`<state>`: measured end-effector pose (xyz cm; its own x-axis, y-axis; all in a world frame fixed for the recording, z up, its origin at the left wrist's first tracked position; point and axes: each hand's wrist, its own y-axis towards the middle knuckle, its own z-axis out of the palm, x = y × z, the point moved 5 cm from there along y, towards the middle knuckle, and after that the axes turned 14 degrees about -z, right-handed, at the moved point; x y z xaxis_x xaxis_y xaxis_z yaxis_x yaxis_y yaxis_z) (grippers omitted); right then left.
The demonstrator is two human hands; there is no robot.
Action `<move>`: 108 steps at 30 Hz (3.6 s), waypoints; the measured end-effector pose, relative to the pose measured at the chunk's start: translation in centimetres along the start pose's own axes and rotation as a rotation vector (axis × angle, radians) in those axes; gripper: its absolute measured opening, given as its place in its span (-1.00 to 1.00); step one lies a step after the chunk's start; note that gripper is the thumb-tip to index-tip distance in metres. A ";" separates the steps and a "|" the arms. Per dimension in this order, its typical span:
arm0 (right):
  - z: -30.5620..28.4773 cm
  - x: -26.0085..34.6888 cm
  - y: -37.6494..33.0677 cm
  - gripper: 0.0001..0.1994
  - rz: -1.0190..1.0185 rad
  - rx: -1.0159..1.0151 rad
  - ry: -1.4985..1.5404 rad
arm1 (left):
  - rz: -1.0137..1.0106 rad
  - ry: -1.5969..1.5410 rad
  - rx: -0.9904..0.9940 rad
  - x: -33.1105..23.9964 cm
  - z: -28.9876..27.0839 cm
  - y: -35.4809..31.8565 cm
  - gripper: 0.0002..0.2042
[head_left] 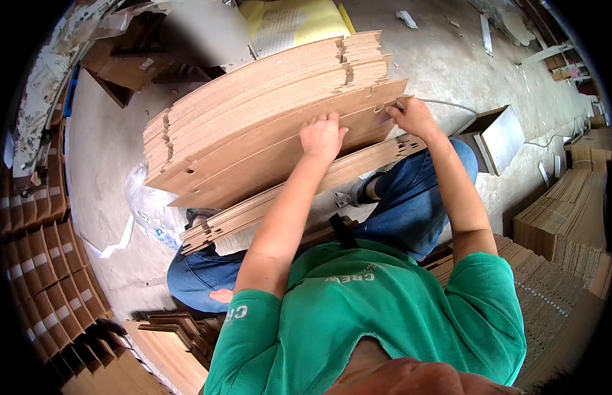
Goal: The person sits on the floor and applies small round stickers to the edges of stacked wooden boards. They peel stickers from a sheet and press them onto the wood, occasionally adjusting the stack.
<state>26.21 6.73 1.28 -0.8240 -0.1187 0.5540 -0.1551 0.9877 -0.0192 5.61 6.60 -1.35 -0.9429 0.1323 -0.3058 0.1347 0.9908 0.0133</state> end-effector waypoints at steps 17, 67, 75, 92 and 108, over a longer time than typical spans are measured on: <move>-6.3 5.1 2.5 -0.82 -0.257 -0.110 -0.235 | -0.003 -0.033 -0.016 0.3 0.6 -0.8 -0.77; -6.9 6.1 3.3 -0.83 -0.333 -0.191 -0.241 | -0.011 -0.030 -0.021 0.2 0.4 -1.4 -0.76; -2.3 4.0 -0.5 -0.79 -0.448 0.008 -0.293 | -0.020 -0.058 -0.003 0.1 0.7 -1.3 -0.77; -2.1 4.3 -2.5 -0.82 -0.322 0.448 -0.198 | -0.066 -0.060 0.029 0.6 0.8 -1.0 -0.78; -6.6 3.2 2.1 -0.78 -0.001 -0.481 0.291 | -0.063 -0.068 0.054 0.6 0.7 -1.2 -0.77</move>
<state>26.88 9.07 8.54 -0.6294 -0.1538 0.7617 0.1667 0.9307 0.3257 5.12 5.43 -2.16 -0.9273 0.0654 -0.3685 0.0934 0.9939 -0.0587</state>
